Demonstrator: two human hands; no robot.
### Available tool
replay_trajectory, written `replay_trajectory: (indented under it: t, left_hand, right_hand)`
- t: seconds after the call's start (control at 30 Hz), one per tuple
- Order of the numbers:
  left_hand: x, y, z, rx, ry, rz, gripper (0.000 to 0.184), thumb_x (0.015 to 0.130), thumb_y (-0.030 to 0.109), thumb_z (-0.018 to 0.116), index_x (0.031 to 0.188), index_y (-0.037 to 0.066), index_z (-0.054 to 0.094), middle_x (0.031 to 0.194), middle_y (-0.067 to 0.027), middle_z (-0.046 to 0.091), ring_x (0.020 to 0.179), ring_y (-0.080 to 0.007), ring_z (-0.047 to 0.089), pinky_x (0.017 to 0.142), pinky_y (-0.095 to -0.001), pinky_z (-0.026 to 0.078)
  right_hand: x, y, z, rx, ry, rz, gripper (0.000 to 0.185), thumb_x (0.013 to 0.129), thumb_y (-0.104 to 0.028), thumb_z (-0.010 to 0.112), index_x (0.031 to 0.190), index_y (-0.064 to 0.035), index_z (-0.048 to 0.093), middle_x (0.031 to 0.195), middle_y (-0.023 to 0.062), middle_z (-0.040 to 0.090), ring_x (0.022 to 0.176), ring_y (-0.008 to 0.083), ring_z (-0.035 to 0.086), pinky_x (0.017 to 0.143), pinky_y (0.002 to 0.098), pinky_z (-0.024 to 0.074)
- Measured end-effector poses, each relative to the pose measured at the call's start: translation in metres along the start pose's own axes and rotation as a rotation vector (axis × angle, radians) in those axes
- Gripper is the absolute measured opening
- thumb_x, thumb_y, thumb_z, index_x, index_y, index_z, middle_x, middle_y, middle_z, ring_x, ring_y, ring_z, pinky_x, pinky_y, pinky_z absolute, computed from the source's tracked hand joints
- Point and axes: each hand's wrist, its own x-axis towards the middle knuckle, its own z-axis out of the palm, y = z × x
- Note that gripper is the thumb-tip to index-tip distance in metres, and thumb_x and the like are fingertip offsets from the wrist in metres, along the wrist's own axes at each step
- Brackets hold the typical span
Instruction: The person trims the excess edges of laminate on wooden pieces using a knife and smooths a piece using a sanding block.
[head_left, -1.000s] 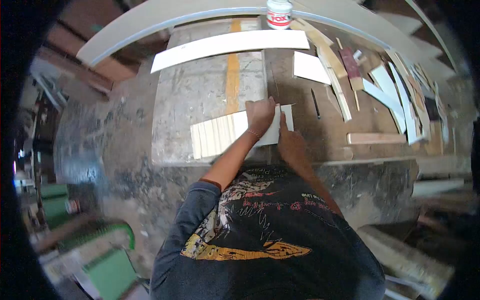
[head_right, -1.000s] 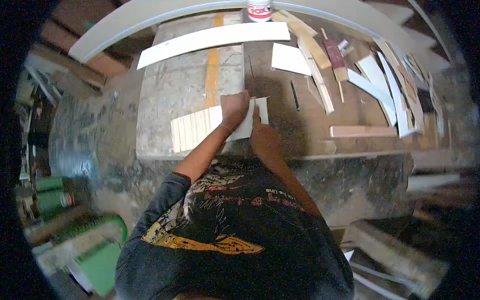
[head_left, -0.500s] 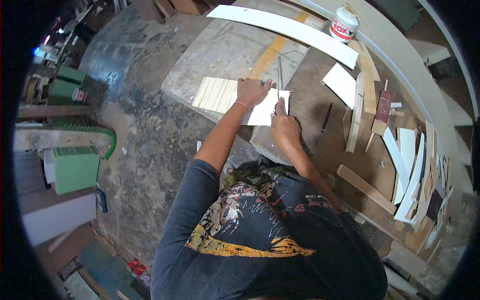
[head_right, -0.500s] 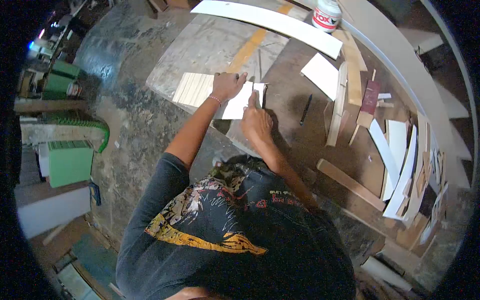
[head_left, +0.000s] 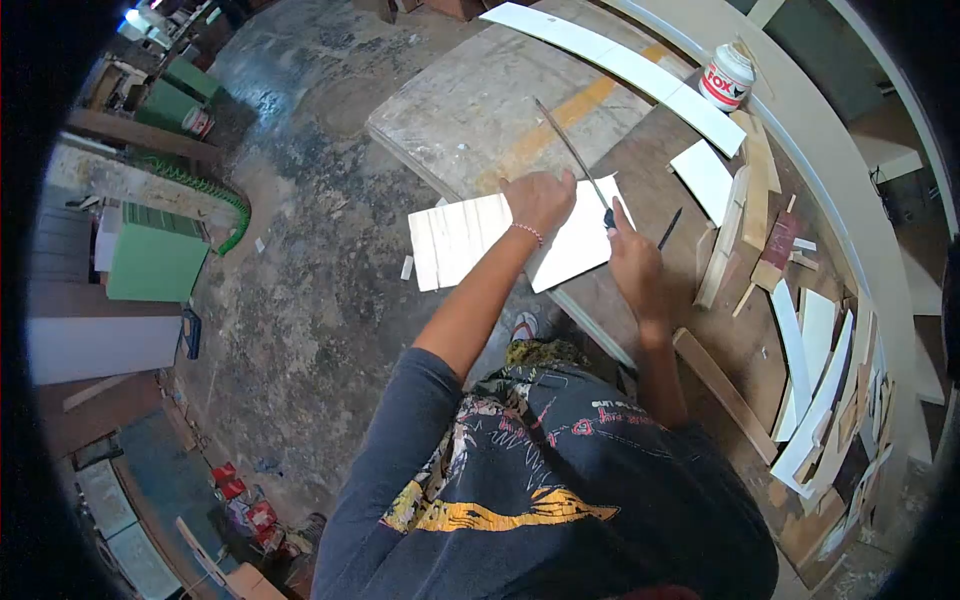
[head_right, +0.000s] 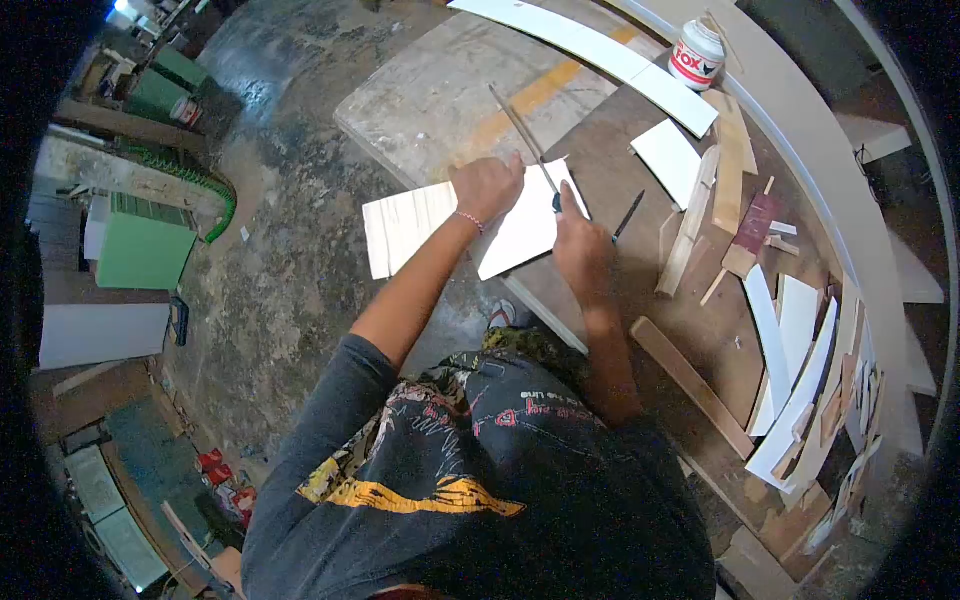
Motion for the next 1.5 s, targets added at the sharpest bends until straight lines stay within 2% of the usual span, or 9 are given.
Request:
replay_trajectory:
  t: [0.43, 0.57, 0.7, 0.83, 0.93, 1.13, 1.27, 1.37, 1.5]
  left_hand:
    - [-0.087, 0.048, 0.024, -0.048, 0.029, -0.152, 0.054, 0.082, 0.042, 0.03, 0.073, 0.002, 0.064, 0.078, -0.0181, 0.061, 0.077, -0.0357, 0.057, 0.088, -0.0551, 0.021]
    - [-0.091, 0.041, 0.034, 0.02, 0.159, -0.192, 0.061, 0.082, 0.048, 0.024, 0.075, 0.001, 0.064, 0.079, -0.0206, 0.06, 0.079, -0.036, 0.057, 0.07, -0.0511, 0.035]
    - [-0.088, 0.046, 0.031, 0.065, 0.149, -0.333, 0.061, 0.082, 0.047, 0.025, 0.075, 0.001, 0.063, 0.083, -0.0204, 0.06, 0.08, -0.0371, 0.056, 0.07, -0.0489, 0.035]
    - [-0.071, 0.074, 0.043, -0.009, 0.171, -0.389, 0.055, 0.082, 0.043, 0.029, 0.076, 0.001, 0.064, 0.084, -0.0186, 0.061, 0.086, -0.0361, 0.055, 0.084, -0.0545, 0.026]
    - [-0.068, 0.102, 0.042, -0.084, 0.099, -0.392, 0.052, 0.082, 0.042, 0.032, 0.085, -0.001, 0.061, 0.087, -0.0205, 0.06, 0.089, -0.0376, 0.053, 0.086, -0.0537, 0.026]
    - [-0.058, 0.106, 0.067, 0.057, 0.207, -0.364, 0.053, 0.082, 0.043, 0.035, 0.099, -0.004, 0.05, 0.094, -0.0238, 0.055, 0.099, -0.0371, 0.046, 0.084, -0.051, 0.029]
    - [-0.068, 0.104, 0.068, 0.048, 0.35, -0.231, 0.048, 0.08, 0.042, 0.042, 0.095, -0.002, 0.053, 0.094, -0.0192, 0.051, 0.092, -0.0314, 0.045, 0.082, -0.0494, 0.029]
    - [-0.095, 0.098, 0.048, 0.085, 0.339, -0.181, 0.042, 0.08, 0.038, 0.045, 0.096, 0.0, 0.05, 0.098, -0.0155, 0.05, 0.095, -0.0301, 0.044, 0.08, -0.0483, 0.029]
    - [-0.134, 0.074, 0.044, 0.163, 0.53, -0.234, 0.047, 0.077, 0.039, 0.049, 0.102, 0.0, 0.049, 0.109, -0.0157, 0.043, 0.104, -0.0294, 0.037, 0.084, -0.0517, 0.025]
  right_hand:
    - [-0.058, 0.075, -0.006, -0.054, -0.011, 0.012, 0.05, 0.082, -0.024, 0.044, 0.124, -0.0018, 0.028, 0.079, 0.0275, 0.056, 0.073, 0.0408, 0.056, 0.064, 0.0469, 0.0428]
    - [-0.051, 0.077, 0.0, -0.183, -0.028, -0.039, 0.05, 0.084, -0.028, 0.041, 0.125, -0.0035, 0.027, 0.079, 0.0248, 0.058, 0.072, 0.039, 0.057, 0.064, 0.046, 0.0441]
    - [-0.039, 0.064, -0.021, -0.158, -0.146, -0.042, 0.05, 0.084, -0.027, 0.042, 0.126, -0.0035, 0.028, 0.078, 0.0236, 0.059, 0.073, 0.0378, 0.058, 0.063, 0.0459, 0.0442]
    - [-0.021, 0.096, -0.03, -0.114, -0.109, -0.103, 0.049, 0.083, -0.025, 0.044, 0.123, 0.0, 0.031, 0.078, 0.024, 0.059, 0.073, 0.0374, 0.058, 0.063, 0.0453, 0.0442]
    - [-0.011, 0.116, -0.047, -0.087, -0.106, -0.082, 0.05, 0.082, -0.025, 0.045, 0.121, 0.0039, 0.032, 0.079, 0.0249, 0.058, 0.075, 0.0379, 0.057, 0.066, 0.0439, 0.0445]
    - [-0.006, 0.134, -0.05, -0.074, -0.111, -0.058, 0.047, 0.081, -0.025, 0.047, 0.115, 0.0069, 0.039, 0.081, 0.0265, 0.057, 0.078, 0.0375, 0.057, 0.069, 0.0429, 0.0447]
    - [-0.009, 0.137, -0.049, -0.042, -0.04, -0.056, 0.045, 0.078, -0.025, 0.053, 0.109, 0.0056, 0.044, 0.086, 0.0261, 0.057, 0.079, 0.0378, 0.057, 0.069, 0.043, 0.0442]
    - [-0.006, 0.135, -0.047, -0.087, -0.049, -0.017, 0.041, 0.077, -0.026, 0.055, 0.104, 0.004, 0.047, 0.087, 0.0237, 0.058, 0.082, 0.0359, 0.057, 0.07, 0.0414, 0.045]
    - [-0.002, 0.13, -0.05, -0.179, -0.088, 0.033, 0.044, 0.077, -0.029, 0.056, 0.103, 0.0061, 0.048, 0.088, 0.0239, 0.058, 0.083, 0.0364, 0.056, 0.071, 0.0419, 0.0448]
